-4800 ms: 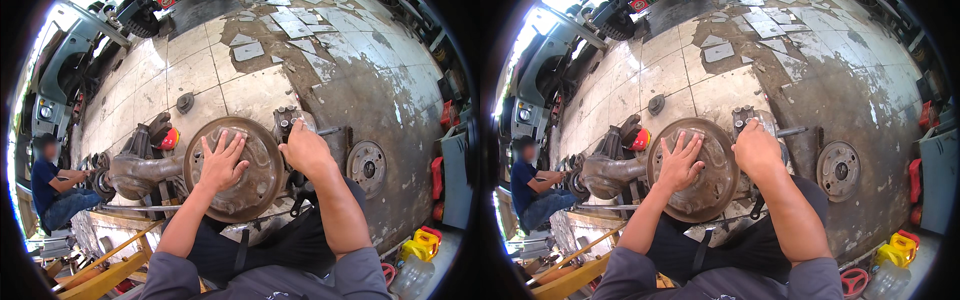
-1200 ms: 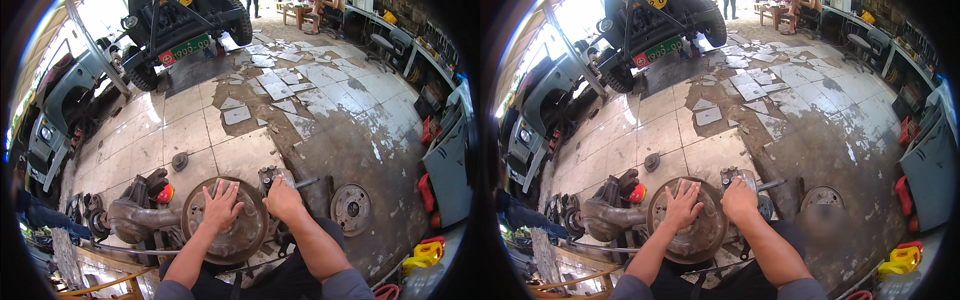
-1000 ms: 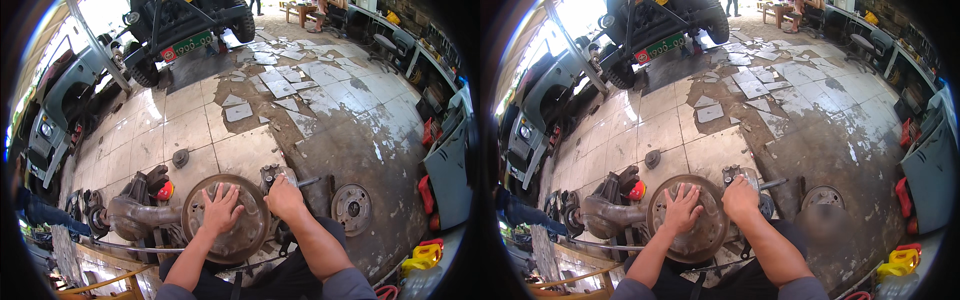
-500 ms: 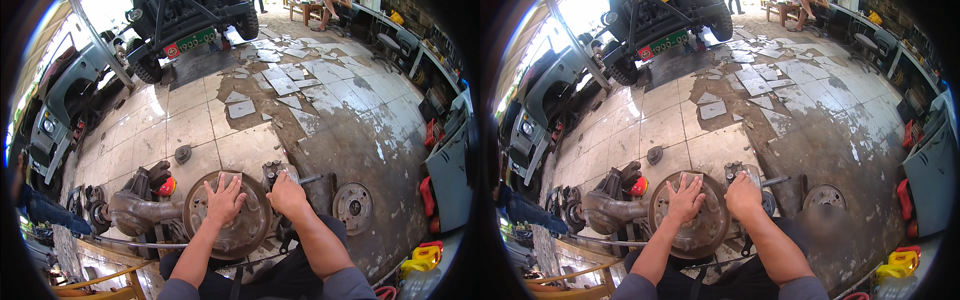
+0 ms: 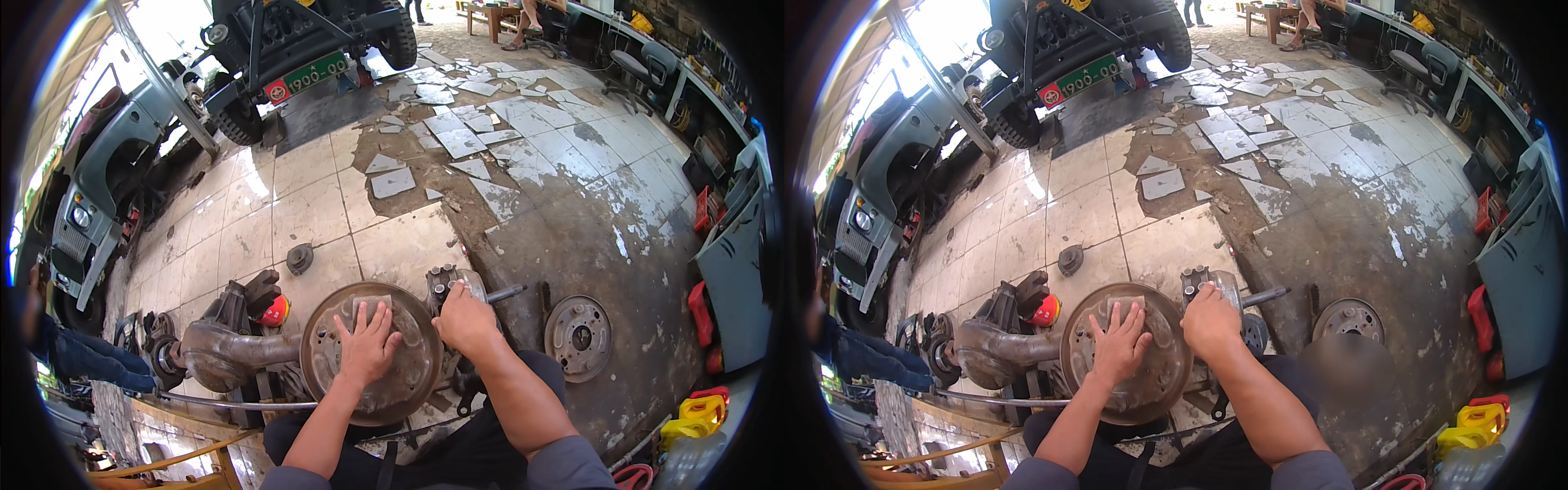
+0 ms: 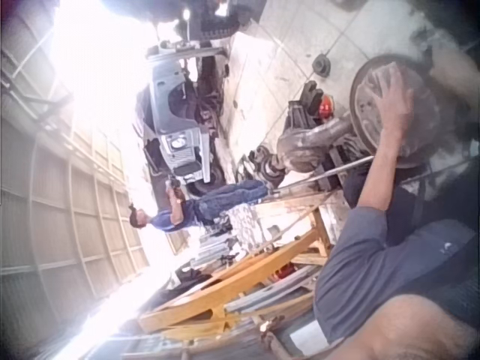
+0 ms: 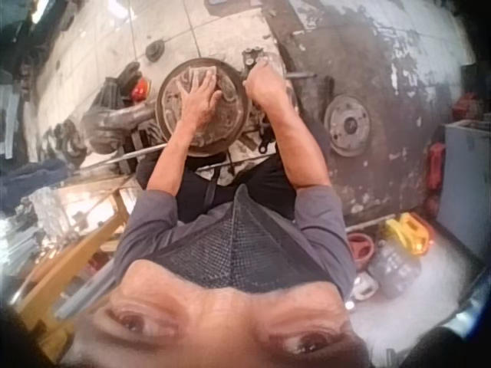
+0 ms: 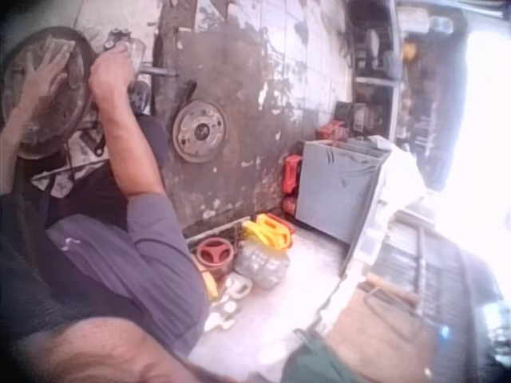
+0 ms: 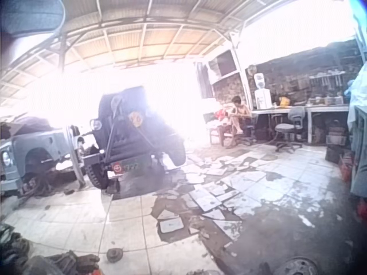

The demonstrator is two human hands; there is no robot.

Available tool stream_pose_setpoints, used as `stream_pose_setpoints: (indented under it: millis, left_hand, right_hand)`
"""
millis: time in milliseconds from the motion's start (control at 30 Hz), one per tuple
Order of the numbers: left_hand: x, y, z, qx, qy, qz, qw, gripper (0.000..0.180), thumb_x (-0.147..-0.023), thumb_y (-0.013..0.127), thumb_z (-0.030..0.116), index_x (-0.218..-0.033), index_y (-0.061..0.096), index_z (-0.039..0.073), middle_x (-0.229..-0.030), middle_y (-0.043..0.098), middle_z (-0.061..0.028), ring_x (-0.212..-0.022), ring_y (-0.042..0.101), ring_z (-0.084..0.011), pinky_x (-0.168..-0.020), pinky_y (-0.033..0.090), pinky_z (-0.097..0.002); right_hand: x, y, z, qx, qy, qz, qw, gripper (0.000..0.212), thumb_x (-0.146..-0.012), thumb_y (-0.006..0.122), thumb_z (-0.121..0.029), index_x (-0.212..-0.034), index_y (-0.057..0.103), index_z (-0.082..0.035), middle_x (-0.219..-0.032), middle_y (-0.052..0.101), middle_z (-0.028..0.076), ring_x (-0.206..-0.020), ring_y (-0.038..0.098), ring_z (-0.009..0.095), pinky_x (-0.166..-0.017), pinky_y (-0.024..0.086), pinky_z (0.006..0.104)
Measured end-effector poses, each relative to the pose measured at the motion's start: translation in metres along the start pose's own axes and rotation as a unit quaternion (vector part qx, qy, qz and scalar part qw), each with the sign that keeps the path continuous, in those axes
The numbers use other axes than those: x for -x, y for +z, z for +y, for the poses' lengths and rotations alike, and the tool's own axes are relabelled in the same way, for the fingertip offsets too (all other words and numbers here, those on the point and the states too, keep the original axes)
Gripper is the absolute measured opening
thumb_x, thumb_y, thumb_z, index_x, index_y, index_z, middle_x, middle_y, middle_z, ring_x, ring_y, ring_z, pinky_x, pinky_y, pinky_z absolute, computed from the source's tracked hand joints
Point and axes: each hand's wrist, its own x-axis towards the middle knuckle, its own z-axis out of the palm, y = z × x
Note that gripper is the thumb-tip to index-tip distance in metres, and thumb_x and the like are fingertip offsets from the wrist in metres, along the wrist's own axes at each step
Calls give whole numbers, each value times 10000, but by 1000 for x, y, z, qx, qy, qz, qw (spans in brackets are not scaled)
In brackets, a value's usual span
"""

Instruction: The person sands a metal brake drum using a sanding block, rubbing the surface repeatedly to remove rust and smooth the metal. The person rotates the drum and continues sanding different areas by hand.

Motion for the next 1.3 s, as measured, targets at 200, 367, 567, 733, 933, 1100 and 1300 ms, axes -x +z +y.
stream_pose_setpoints:
  millis: [200, 367, 567, 733, 933, 1100, 1300]
  left_hand:
    - [-15, -1, -3, -8, 3, -2, 1000, 604, -1075, 389, 517, -1528, 496, 132, -1640, 409, -24, -1551, 270, -350, -1141, 59, -816]
    - [-5, 2, 6, -2, -14, 11, 1000, 600, -1078, 382, 512, -1527, 496, 131, -1634, 419, -21, -1552, 269, -349, -1146, 60, -810]
    - [-18, -5, -3, 0, 3, 4, 1000, 592, -1076, 382, 521, -1512, 519, 145, -1625, 433, -20, -1547, 282, -345, -1145, 66, -808]
    - [1, 5, 6, 0, -10, 22, 1000, 576, -1081, 379, 508, -1499, 533, 142, -1618, 443, -18, -1540, 296, -351, -1143, 72, -811]
    - [-16, -1, 6, 5, -24, 12, 1000, 584, -1090, 369, 493, -1504, 520, 110, -1621, 438, -48, -1551, 265, -366, -1146, 50, -804]
    - [2, 6, 14, -10, -39, 17, 999, 586, -1085, 372, 498, -1511, 513, 121, -1627, 426, -41, -1540, 296, -346, -1144, 82, -810]
    - [-18, 1, 6, -31, -33, 8, 999, 610, -1086, 360, 504, -1520, 497, 97, -1639, 406, -47, -1553, 267, -339, -1145, 75, -808]
  right_hand:
    - [-4, 9, 4, 2, 4, 8, 1000, 937, -908, 750, -386, -1475, 294, 204, -1379, 554, 325, -1185, 654, 394, -982, 544, 425]
    - [-4, 8, 4, 7, -5, 16, 1000, 939, -897, 766, -382, -1470, 305, 202, -1353, 569, 309, -1161, 663, 383, -957, 555, 415]
    - [-2, -4, 0, -6, 7, -15, 1000, 937, -928, 727, -382, -1479, 261, 214, -1429, 514, 367, -1223, 634, 428, -1025, 524, 440]
    - [0, -2, 0, -6, 10, -25, 1000, 924, -930, 724, -369, -1479, 262, 213, -1441, 506, 365, -1258, 608, 431, -1047, 508, 446]
    - [2, 1, 7, -6, -17, -5, 1000, 935, -930, 721, -371, -1488, 249, 212, -1471, 481, 365, -1263, 605, 440, -1052, 506, 451]
    - [2, -7, 0, -7, -8, 1, 1000, 930, -925, 724, -357, -1487, 251, 214, -1465, 485, 370, -1261, 607, 440, -1045, 512, 449]
    - [-1, 10, 3, 20, -16, 57, 998, 890, -878, 787, -347, -1420, 358, 214, -1318, 589, 330, -1093, 698, 379, -905, 581, 401]
